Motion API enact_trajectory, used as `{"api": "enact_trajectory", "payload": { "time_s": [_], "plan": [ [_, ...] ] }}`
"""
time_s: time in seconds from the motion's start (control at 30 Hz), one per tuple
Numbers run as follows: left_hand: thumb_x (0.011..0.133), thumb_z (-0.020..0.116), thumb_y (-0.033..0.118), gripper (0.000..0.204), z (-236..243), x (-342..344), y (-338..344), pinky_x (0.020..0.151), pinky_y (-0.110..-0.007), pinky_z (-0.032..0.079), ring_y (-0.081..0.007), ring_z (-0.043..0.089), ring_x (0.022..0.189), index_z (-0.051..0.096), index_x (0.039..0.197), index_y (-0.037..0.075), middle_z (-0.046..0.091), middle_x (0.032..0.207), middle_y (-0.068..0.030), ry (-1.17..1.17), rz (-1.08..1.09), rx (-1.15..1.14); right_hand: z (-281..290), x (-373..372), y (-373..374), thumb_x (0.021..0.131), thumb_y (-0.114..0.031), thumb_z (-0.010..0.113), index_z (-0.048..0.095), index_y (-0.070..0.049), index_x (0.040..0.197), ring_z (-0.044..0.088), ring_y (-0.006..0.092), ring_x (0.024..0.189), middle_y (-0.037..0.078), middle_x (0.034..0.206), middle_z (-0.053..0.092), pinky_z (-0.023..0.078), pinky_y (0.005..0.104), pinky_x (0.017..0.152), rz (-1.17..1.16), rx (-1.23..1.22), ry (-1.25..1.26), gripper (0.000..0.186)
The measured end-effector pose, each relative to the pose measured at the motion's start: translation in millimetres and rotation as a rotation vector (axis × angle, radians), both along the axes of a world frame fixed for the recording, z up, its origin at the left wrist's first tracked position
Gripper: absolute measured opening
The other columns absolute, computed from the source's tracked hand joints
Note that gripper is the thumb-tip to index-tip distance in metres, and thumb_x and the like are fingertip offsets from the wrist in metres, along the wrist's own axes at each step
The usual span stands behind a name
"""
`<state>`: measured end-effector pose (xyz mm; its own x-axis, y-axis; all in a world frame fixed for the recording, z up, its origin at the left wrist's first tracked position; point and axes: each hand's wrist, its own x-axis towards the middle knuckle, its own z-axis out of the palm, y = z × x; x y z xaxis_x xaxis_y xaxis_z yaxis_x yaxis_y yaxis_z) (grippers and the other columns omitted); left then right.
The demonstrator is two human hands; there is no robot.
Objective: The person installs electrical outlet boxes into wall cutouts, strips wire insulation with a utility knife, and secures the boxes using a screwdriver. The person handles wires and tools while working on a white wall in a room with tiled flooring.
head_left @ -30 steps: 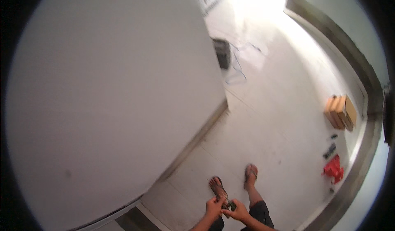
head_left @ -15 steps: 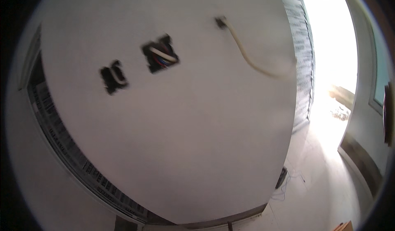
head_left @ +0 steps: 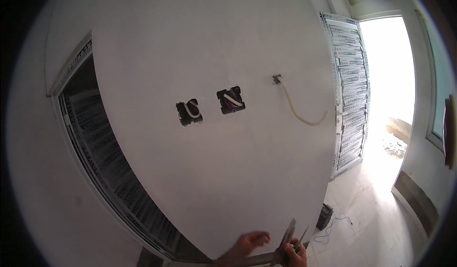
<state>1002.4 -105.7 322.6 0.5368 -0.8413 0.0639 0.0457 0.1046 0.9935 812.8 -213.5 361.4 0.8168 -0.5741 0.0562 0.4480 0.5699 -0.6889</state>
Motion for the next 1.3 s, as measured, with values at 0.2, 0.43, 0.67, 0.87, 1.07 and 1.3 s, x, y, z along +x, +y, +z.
{"api": "enact_trajectory", "payload": {
  "time_s": [0.2,0.43,0.67,0.87,1.07,1.3],
  "plan": [
    [0.102,0.065,0.021,0.028,189,71,9,0.090,-0.033,0.055,-0.0150,0.067,0.094,0.070,0.118,-0.002,0.073,0.104,-0.0067,-0.686,0.197,0.021,77,-34,46,0.100,-0.019,0.069,0.067,-0.001,0.101,0.068,0.0191,0.079,0.008,0.092,0.072,0.054,0.0365,0.065,0.428,-0.701,-0.434,0.018],
    [0.101,0.065,0.021,0.037,318,95,-11,0.077,-0.028,0.056,-0.0137,0.069,0.085,0.063,0.127,-0.004,0.072,0.095,-0.0100,-0.765,0.319,-0.146,113,-51,63,0.095,-0.022,0.072,0.066,-0.007,0.099,0.070,0.0314,0.076,0.014,0.094,0.071,0.056,0.0424,0.067,0.452,-1.228,-0.359,0.017],
    [0.100,0.065,0.020,0.028,370,95,-51,0.051,-0.027,0.054,-0.0154,0.069,0.060,0.065,0.118,-0.002,0.072,0.080,-0.0121,-0.707,0.467,-0.185,143,-65,44,0.091,-0.029,0.073,0.067,-0.012,0.121,0.071,0.0371,0.078,0.016,0.099,0.073,0.057,0.0477,0.068,0.708,-1.723,-0.182,0.035],
    [0.100,0.064,0.024,0.032,384,79,-73,0.045,-0.029,0.053,-0.0160,0.066,0.050,0.065,0.114,-0.005,0.070,0.069,-0.0115,-0.837,0.599,-0.050,142,-74,40,0.089,-0.022,0.075,0.064,-0.008,0.133,0.074,0.0350,0.090,0.017,0.112,0.074,0.060,0.0440,0.077,0.637,-1.627,-0.350,0.048],
    [0.102,0.061,0.027,0.036,391,60,-78,0.045,-0.031,0.054,-0.0177,0.066,0.050,0.066,0.113,-0.006,0.070,0.069,-0.0135,-0.853,0.604,0.119,132,-84,48,0.091,-0.016,0.073,0.063,-0.004,0.132,0.075,0.0311,0.096,0.016,0.115,0.073,0.061,0.0407,0.083,0.436,-1.549,-0.501,0.044],
    [0.104,0.058,0.022,0.023,365,76,-117,0.047,-0.030,0.055,-0.0179,0.068,0.055,0.065,0.108,0.000,0.072,0.077,-0.0107,-0.428,0.615,-0.434,119,-112,40,0.104,-0.024,0.061,0.070,-0.001,0.117,0.068,0.0105,0.072,0.011,0.112,0.076,0.055,0.0264,0.060,0.409,-0.880,-0.283,0.027]
  ]
}}
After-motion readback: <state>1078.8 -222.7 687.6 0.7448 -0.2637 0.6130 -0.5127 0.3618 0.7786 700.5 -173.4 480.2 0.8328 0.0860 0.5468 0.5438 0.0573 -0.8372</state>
